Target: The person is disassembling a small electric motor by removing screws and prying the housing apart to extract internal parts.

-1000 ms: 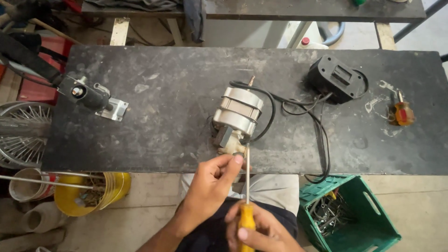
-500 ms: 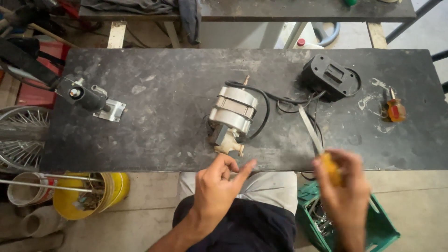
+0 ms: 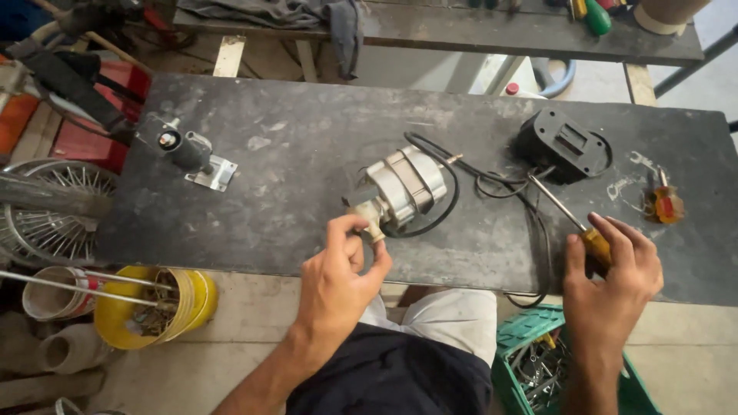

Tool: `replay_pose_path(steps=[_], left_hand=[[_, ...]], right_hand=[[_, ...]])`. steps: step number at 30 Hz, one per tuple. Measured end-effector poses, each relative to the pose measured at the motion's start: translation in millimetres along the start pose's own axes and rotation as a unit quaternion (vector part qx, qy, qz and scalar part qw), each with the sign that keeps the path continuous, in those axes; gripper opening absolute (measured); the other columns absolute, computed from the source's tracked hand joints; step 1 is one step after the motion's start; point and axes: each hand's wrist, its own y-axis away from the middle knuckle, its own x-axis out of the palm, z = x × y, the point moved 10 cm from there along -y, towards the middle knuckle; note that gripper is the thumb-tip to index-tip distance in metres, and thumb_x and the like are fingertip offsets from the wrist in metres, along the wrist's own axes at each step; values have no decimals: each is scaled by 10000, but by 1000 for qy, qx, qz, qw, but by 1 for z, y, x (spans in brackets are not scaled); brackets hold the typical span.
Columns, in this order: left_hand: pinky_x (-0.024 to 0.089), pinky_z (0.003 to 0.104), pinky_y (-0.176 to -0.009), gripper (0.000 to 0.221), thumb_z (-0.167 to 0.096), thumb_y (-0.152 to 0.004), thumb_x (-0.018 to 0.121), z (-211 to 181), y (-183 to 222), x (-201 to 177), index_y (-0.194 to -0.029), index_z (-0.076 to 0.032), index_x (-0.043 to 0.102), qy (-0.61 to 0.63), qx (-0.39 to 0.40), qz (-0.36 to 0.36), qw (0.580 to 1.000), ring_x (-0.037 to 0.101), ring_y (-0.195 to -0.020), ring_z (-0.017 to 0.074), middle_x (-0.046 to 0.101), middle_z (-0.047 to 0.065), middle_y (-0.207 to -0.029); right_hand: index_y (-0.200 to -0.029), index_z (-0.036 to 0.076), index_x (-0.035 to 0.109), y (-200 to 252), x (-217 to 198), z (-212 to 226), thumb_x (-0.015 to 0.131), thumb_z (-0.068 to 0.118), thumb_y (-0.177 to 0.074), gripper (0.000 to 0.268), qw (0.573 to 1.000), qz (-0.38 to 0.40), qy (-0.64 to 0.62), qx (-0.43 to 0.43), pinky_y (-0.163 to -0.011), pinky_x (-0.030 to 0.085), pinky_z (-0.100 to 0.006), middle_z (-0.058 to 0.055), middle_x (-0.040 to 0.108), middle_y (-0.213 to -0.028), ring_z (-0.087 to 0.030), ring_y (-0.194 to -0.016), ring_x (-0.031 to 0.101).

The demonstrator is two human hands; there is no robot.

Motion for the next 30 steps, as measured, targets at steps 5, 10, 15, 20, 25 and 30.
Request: replay_pose_path(steps=[5,10,15,20,25,30], left_hand=[[429,334,-468,372,-167,-924,703,-19,-1,-5,-1286,-135,623,-26,64,-42,997,382,-487,115,342,-67,-574],[381,298,-450,348,-377,-931,790,-18,-7,-7,-1184,-142,754,-43,78,-124,988,367,-474,92,348,-55,-554],[378,258,-529,174,-180,-894,815,-11,-17,-11,-1044,-93,809,107,-26,-77,991,279,-547,77,279,-33,-572],[324,248,-529,81,-157,-943,757,-16,-22,-21,-996,-98,769,135,-12,-54,989,232,-541,73,240,-51,-576],[217,253,-424,107,-177,-996,595,29,1,8,-992,-75,562,484,-214,44,847,268,-483,40,326,-67,-573],[219,220,-348,110,-71,-857,444,42,23,32,-755,-112,435,780,-392,95,478,257,-466,95,319,-9,-652]], right_hand=[[-1330,45,710,-3,13,-8,741,103,-1075,263,1000,19,14,21,-1129,294,-596,-170,634,-1356,-371,-1256,579],[-1341,69,703,0,16,-9,696,155,-1103,254,999,16,26,22,-1122,264,-532,-141,650,-1354,-334,-1252,580],[-1334,94,726,3,17,-13,704,161,-1103,242,999,4,38,11,-1089,289,-520,-114,674,-1316,-323,-1218,610],[-1320,87,737,4,17,-13,712,149,-1102,228,999,-6,51,1,-1080,298,-501,-113,686,-1309,-329,-1206,619],[-1326,65,733,3,16,-10,690,151,-1108,238,999,3,49,4,-1068,302,-501,-137,681,-1311,-338,-1209,600],[-1331,75,733,3,17,-10,710,146,-1111,232,999,5,49,2,-1076,300,-513,-125,682,-1309,-349,-1213,607]])
